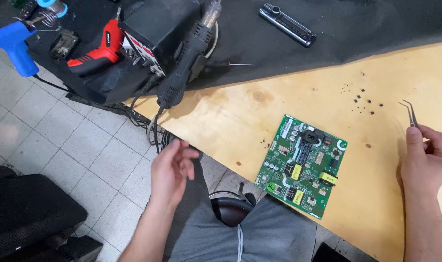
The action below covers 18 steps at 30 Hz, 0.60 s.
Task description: A person uses a soldering iron and tweezers to work on a small component on a green circuit board at a repair bench.
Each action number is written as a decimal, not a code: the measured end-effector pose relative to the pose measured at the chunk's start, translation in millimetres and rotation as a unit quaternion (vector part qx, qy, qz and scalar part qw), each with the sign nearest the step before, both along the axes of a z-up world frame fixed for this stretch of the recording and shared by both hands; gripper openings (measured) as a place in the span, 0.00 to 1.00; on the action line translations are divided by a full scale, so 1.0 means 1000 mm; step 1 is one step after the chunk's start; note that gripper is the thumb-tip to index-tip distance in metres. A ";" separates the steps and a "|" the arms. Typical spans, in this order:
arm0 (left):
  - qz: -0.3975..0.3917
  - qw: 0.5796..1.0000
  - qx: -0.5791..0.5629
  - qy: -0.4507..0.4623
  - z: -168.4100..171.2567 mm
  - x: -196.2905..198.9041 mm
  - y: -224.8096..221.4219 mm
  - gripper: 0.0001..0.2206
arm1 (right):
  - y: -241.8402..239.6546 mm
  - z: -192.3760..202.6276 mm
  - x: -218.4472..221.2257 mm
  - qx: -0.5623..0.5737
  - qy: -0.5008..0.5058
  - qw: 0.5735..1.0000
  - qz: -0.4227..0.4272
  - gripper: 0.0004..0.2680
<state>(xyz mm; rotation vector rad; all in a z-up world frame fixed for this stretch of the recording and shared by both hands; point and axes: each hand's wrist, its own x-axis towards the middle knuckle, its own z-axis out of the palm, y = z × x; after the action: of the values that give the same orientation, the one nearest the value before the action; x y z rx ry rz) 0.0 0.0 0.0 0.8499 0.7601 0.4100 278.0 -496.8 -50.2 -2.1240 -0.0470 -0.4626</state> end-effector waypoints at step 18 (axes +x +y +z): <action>-0.196 0.682 0.598 0.373 -0.047 -0.104 -0.014 0.44 | 0.025 0.035 -0.023 0.017 -0.069 0.996 0.053 0.08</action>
<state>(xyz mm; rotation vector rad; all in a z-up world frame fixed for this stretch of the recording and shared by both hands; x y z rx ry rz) -104.4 -13.9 -46.7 2.4972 0.9821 0.0957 255.1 -471.9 -15.6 -2.0414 -0.2284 -0.5414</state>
